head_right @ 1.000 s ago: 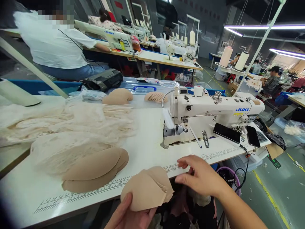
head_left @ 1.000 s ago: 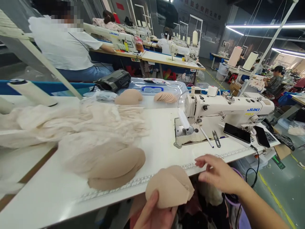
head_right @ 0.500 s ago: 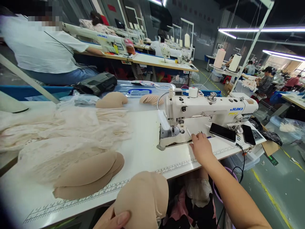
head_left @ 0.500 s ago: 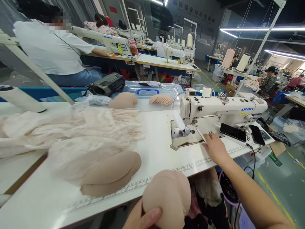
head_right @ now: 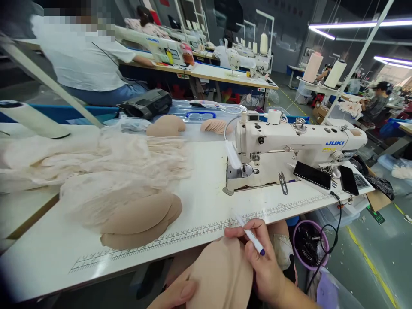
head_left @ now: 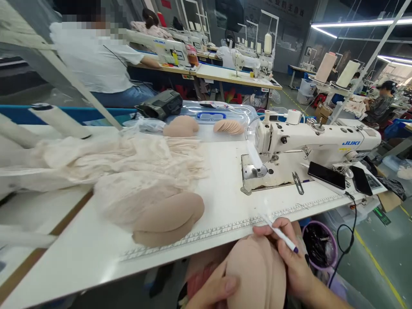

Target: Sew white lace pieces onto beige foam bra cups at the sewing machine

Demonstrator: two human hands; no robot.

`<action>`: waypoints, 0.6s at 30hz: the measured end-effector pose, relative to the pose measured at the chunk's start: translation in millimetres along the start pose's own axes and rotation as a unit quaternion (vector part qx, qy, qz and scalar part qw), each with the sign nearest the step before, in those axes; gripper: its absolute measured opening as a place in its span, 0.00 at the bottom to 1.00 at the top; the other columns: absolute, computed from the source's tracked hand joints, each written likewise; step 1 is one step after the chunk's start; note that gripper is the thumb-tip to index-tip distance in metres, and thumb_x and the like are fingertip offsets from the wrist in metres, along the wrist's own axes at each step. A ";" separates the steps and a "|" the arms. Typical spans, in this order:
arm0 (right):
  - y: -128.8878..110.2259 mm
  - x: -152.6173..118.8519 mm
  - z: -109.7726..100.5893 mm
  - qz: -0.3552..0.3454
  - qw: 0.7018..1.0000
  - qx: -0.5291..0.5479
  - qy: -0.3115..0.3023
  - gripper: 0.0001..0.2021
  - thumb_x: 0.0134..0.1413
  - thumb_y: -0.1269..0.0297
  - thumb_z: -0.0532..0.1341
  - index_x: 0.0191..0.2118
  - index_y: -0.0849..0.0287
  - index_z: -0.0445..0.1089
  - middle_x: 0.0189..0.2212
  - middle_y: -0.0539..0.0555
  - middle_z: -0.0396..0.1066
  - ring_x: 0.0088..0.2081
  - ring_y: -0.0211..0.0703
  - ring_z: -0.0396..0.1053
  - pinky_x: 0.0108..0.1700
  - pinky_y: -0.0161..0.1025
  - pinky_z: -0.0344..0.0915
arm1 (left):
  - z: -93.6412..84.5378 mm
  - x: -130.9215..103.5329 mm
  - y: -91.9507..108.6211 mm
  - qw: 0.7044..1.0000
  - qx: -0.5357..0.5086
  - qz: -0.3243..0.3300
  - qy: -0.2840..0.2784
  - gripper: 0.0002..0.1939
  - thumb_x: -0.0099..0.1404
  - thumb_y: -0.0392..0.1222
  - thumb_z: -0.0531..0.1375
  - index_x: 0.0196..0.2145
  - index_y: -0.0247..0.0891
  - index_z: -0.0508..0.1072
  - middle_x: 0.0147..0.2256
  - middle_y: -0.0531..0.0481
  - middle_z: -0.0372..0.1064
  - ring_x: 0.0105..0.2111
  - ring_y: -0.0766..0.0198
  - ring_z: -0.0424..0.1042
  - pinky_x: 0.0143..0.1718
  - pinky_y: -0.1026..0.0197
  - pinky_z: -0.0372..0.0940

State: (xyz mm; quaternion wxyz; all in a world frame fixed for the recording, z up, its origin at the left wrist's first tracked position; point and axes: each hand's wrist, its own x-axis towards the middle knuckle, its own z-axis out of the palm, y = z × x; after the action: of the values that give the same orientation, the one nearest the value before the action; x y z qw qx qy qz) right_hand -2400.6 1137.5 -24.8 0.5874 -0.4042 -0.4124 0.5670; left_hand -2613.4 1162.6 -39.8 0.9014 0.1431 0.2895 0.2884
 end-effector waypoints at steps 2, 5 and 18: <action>8.4 -5.7 11.1 0.009 0.997 0.057 0.057 0.21 0.66 0.38 0.58 0.51 0.45 0.55 0.53 0.58 0.79 0.55 0.57 0.76 0.60 0.59 0.69 | 10.7 7.9 -5.8 1.000 -0.007 -0.001 -0.030 0.37 0.55 0.55 0.76 0.61 0.51 0.78 0.61 0.46 0.76 0.69 0.40 0.65 0.70 0.45 0.61; 8.8 -3.9 15.2 0.006 0.988 0.085 0.130 0.20 0.65 0.40 0.58 0.51 0.45 0.54 0.48 0.58 0.80 0.52 0.57 0.77 0.58 0.58 0.71 | 20.7 13.5 -10.2 0.999 -0.022 -0.027 -0.038 0.32 0.66 0.60 0.68 0.64 0.51 0.75 0.65 0.44 0.73 0.70 0.42 0.64 0.71 0.44 0.59; -3.6 1.3 28.9 -0.020 0.962 0.214 0.171 0.16 0.64 0.49 0.69 0.48 0.49 0.67 0.40 0.52 0.82 0.43 0.48 0.78 0.48 0.46 0.73 | 12.7 13.3 -9.3 0.991 -0.105 -0.037 -0.068 0.21 0.71 0.53 0.65 0.58 0.50 0.81 0.64 0.48 0.74 0.70 0.41 0.62 0.75 0.43 0.46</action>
State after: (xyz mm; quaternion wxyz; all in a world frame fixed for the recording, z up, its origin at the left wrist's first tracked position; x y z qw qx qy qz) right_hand -2426.6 1138.9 -11.7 0.7332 -0.3514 -0.1832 0.5526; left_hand -2592.9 1162.1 -39.5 0.9389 0.0558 0.2009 0.2738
